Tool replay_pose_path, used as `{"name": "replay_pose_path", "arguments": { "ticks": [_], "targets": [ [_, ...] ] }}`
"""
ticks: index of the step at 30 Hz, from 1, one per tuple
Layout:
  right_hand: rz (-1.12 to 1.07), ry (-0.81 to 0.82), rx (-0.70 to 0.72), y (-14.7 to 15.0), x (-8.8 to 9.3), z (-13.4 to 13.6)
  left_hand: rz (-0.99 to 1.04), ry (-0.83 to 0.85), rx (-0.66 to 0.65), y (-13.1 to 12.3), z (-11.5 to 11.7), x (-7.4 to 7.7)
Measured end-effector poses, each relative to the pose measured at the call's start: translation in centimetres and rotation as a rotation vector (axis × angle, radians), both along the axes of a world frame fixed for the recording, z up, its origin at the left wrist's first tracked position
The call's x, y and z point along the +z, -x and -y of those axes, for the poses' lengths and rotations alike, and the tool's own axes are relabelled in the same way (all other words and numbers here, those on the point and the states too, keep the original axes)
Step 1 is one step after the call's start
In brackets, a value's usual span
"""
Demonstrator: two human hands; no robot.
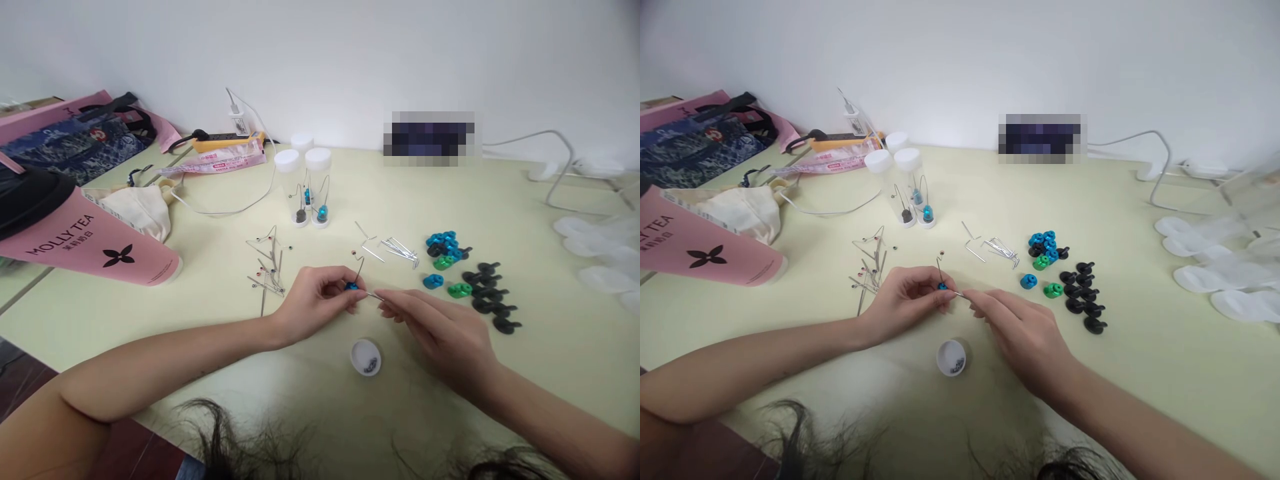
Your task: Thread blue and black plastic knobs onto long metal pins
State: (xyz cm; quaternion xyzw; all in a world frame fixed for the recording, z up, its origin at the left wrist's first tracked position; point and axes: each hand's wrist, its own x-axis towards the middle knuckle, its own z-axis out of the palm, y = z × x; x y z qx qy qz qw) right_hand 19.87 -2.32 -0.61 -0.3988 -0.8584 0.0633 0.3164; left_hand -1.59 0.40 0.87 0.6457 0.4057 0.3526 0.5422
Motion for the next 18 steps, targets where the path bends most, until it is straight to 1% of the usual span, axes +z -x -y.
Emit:
{"name": "replay_pose_path", "arguments": {
  "ticks": [3,5,7,10,11,15,18],
  "targets": [
    [0.038,0.016,0.007,0.0,0.0,-0.1,0.001,0.003,-0.006,0.0,0.0,0.0],
    [0.07,-0.056,0.01,0.0,-0.1,-0.2,0.002,0.023,-0.007,0.0,0.0,0.0],
    [0.115,-0.161,-0.008,0.1,-0.1,-0.4,0.01,0.053,-0.003,0.1,-0.1,-0.1],
    [0.17,-0.258,-0.046,0.2,0.5,-0.4,0.024,0.088,-0.002,0.0,-0.1,-0.1],
    [0.185,-0.282,-0.033,0.2,0.9,-0.4,0.027,0.094,-0.006,0.0,-0.1,-0.1],
    [0.281,-0.437,0.092,0.3,2.0,-0.1,0.037,0.103,-0.023,0.0,-0.1,-0.1],
    [0.326,-0.499,0.111,0.4,2.2,0.0,0.039,0.107,-0.024,0.0,-0.1,-0.2]
  ]
}}
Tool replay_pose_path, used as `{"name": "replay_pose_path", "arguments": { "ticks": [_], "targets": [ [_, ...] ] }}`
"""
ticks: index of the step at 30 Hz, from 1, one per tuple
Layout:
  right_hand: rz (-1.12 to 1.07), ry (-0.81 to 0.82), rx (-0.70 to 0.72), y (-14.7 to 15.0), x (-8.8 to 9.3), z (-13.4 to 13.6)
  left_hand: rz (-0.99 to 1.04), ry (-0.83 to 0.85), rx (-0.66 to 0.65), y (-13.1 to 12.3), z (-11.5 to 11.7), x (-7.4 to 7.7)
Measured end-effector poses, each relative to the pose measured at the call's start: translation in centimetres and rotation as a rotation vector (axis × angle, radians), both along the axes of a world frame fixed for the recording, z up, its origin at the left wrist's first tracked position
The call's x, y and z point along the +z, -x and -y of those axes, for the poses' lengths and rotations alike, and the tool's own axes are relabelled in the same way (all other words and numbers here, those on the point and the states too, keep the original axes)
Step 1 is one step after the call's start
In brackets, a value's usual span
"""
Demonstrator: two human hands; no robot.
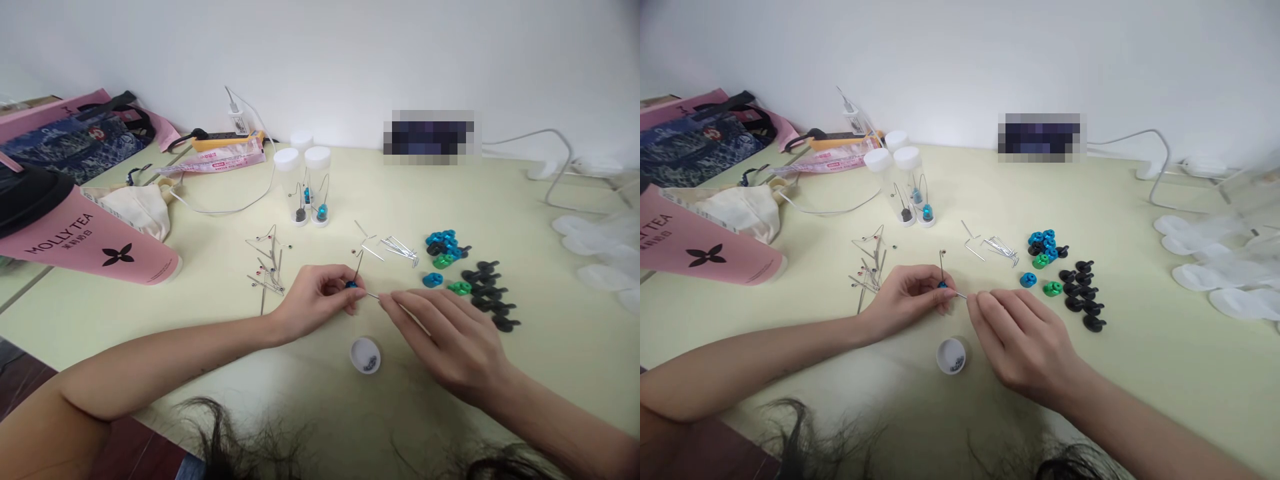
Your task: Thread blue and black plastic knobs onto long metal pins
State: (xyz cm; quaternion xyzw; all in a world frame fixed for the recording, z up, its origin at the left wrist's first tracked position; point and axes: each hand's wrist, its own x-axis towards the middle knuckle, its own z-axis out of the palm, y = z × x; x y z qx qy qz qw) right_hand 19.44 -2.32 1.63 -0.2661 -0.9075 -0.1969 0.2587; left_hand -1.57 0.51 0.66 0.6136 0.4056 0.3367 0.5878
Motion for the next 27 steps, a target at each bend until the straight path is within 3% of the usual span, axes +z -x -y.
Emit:
{"name": "replay_pose_path", "arguments": {
  "ticks": [11,15,18,24,27],
  "targets": [
    [-0.024,0.033,-0.03,0.0,-0.6,-0.2,-0.024,-0.056,0.013,0.0,0.1,0.1],
    [-0.088,0.119,-0.021,-0.2,-1.4,-0.1,-0.036,-0.078,0.015,0.0,0.1,0.1],
    [-0.206,0.366,-0.078,-0.1,-1.7,-0.1,-0.043,-0.094,0.013,0.0,0.1,0.2],
    [-0.591,1.083,-0.083,0.6,-0.8,-0.6,-0.054,-0.109,0.019,0.1,0.1,0.2],
    [-0.7,1.306,-0.09,0.8,-0.5,-0.7,-0.063,-0.126,0.016,0.1,0.1,0.1]
  ]
}}
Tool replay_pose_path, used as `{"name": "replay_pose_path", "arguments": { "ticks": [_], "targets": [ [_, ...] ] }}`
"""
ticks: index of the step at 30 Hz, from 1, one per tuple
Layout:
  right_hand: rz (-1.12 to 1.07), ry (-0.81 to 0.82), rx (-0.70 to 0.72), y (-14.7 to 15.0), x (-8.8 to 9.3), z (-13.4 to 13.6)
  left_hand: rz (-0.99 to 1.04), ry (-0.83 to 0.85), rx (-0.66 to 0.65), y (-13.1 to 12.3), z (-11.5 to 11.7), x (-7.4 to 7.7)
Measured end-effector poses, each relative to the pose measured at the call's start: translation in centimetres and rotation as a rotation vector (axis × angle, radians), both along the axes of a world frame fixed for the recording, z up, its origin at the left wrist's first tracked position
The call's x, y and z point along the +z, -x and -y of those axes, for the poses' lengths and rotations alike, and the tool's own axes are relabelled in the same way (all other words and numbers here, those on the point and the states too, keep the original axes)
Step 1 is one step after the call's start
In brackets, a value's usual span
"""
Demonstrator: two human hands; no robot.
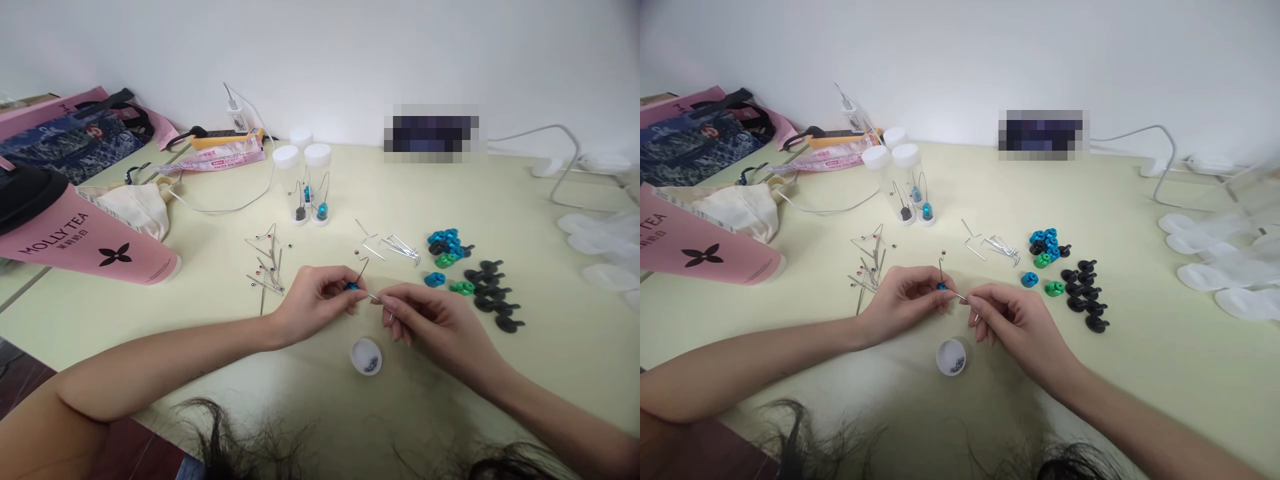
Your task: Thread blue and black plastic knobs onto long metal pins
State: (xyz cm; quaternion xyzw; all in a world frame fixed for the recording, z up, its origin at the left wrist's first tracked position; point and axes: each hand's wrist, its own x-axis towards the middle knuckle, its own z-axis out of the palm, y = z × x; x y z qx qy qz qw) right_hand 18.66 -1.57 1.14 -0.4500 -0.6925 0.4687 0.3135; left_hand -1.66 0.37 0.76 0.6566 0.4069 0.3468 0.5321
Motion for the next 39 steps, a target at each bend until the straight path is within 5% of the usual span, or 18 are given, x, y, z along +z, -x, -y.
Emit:
{"name": "replay_pose_path", "arguments": {
  "ticks": [4,13,22,30,39],
  "targets": [
    [0.006,0.036,-0.016,0.0,-0.2,0.2,-0.004,0.026,0.008,0.0,-0.1,-0.1],
    [0.341,-0.634,-0.066,-0.2,-1.0,0.9,0.091,0.148,0.053,0.0,-0.6,-0.4],
    [0.367,-0.485,-0.034,-0.5,-1.1,0.7,0.0,0.061,-0.002,-0.1,-0.2,-0.1],
    [0.648,-0.913,-0.149,-0.9,-1.8,0.6,0.021,0.129,0.014,-0.1,-0.3,-0.2],
    [0.665,-1.227,-0.018,-1.2,-1.0,0.5,0.062,0.158,0.009,0.0,-0.4,-0.3]
  ]
}}
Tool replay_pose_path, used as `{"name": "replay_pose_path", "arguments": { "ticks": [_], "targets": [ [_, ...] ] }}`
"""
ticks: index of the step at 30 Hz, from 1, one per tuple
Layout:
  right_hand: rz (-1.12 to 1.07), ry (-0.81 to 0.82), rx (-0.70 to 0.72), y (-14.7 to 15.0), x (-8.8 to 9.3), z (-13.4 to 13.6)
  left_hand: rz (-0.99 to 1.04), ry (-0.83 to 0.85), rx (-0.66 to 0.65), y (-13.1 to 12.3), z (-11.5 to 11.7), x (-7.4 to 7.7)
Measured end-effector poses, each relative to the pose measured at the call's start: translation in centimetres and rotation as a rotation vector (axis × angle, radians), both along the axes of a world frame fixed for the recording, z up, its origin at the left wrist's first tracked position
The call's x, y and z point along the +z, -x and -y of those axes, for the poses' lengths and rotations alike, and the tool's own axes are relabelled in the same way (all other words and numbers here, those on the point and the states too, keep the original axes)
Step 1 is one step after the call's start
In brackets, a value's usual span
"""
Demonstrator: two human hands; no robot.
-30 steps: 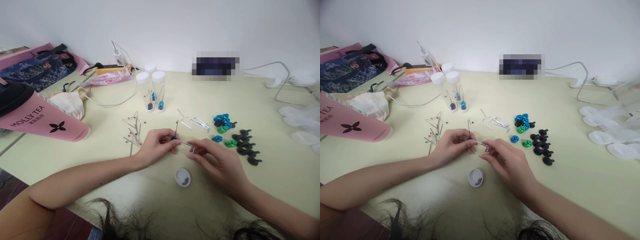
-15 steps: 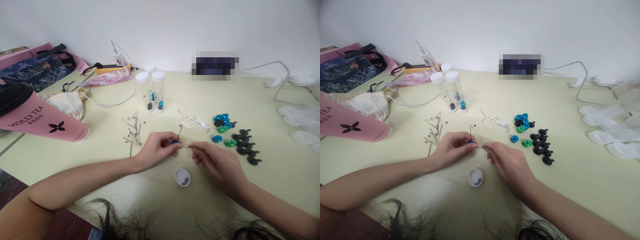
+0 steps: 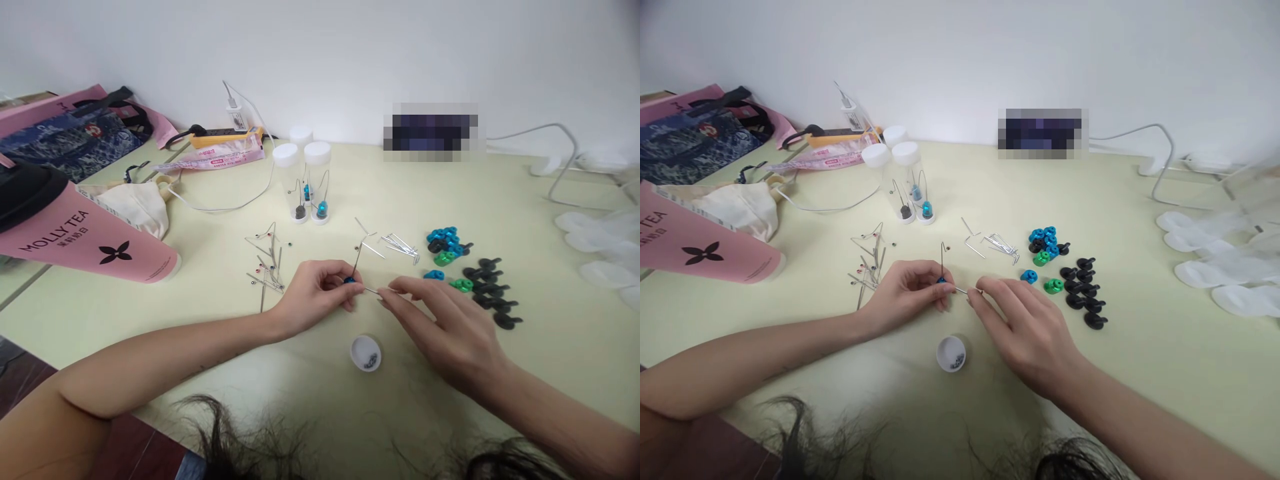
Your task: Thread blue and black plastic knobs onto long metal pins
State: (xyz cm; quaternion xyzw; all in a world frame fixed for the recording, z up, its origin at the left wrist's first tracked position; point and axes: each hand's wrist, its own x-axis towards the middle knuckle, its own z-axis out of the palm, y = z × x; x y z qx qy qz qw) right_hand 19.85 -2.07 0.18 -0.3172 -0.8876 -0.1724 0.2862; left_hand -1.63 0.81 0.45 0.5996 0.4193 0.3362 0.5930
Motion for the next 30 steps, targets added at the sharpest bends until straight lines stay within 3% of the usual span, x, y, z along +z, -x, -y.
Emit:
{"name": "replay_pose_path", "arguments": {
  "ticks": [7,14,20,23,26,30],
  "targets": [
    [0.038,-0.021,0.049,0.3,1.0,0.0,0.036,0.018,-0.005,0.0,-0.1,-0.2],
    [-0.027,0.144,-0.03,-0.2,-0.5,0.0,0.013,0.02,0.019,-0.1,0.1,-0.2],
    [-0.254,0.532,-0.06,0.6,0.0,-0.3,-0.011,-0.012,0.01,-0.1,0.3,-0.2],
    [-0.292,0.634,-0.044,0.7,0.4,-0.5,-0.01,-0.023,0.007,-0.1,0.3,-0.1],
    [-0.257,0.561,-0.056,0.7,0.2,-0.5,0.001,-0.009,0.027,-0.1,0.2,0.0],
    [-0.171,0.275,-0.049,0.5,-0.4,-0.4,0.02,0.005,0.058,-0.1,0.0,0.1]
  ]
}}
